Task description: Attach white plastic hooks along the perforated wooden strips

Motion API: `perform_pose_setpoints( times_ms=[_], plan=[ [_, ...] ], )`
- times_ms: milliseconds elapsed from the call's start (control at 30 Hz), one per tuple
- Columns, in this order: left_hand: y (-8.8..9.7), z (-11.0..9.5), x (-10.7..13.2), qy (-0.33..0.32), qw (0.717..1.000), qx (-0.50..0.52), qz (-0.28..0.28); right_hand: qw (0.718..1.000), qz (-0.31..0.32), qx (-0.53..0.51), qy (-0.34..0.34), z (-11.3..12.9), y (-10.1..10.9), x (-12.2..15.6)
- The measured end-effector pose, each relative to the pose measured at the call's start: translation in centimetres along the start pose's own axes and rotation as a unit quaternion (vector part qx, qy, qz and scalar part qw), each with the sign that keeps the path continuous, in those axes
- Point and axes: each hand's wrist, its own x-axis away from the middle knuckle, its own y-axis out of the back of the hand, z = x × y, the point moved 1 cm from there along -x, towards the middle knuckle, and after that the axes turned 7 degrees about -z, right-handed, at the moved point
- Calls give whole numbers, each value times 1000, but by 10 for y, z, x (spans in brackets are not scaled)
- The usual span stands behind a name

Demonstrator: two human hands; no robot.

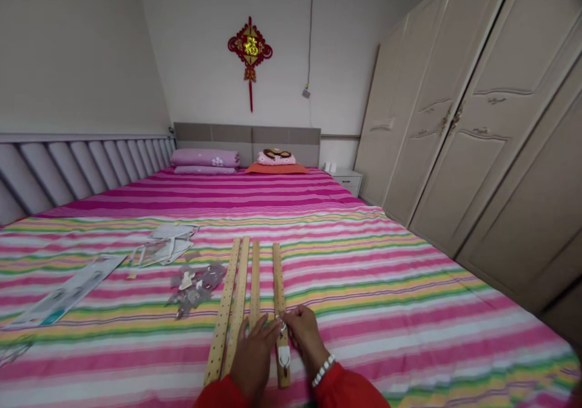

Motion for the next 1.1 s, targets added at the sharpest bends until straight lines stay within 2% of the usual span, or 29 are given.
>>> perform_pose_setpoints(
  times_ms=[133, 233, 333, 400, 500, 567, 633, 733, 833, 1000, 1100],
  plan=[
    [-1, 0, 1, -9, 1000, 15, -4, 1000, 6, 10, -22, 8, 2, 6],
    [5, 19, 0, -23, 995, 78, -52, 1000, 19, 2, -17, 11, 4, 10],
    [35, 58, -3, -8, 975, 174, -138, 999, 33, 4, -14, 10, 5, 11],
    [65, 92, -4, 63, 952, 213, -209, 999, 33, 11, -15, 10, 6, 10],
    [104, 143, -6, 156, 931, 180, -276, 999, 33, 19, -16, 9, 5, 9],
    [119, 171, -9, 218, 922, 133, -290, 999, 37, 18, -17, 8, 5, 8],
    [124, 189, -13, 248, 923, 99, -278, 999, 37, 15, -16, 7, 5, 8],
    [121, 201, -21, 257, 927, 78, -263, 999, 35, 12, -14, 7, 6, 8],
    [119, 203, -27, 249, 940, 24, -232, 999, 40, 14, -18, 8, 7, 9],
    [124, 205, -27, 252, 953, -79, -147, 999, 43, 11, -21, 9, 6, 9],
    [127, 200, -23, 266, 944, -110, -164, 999, 43, 7, -20, 8, 6, 8]
  ],
)
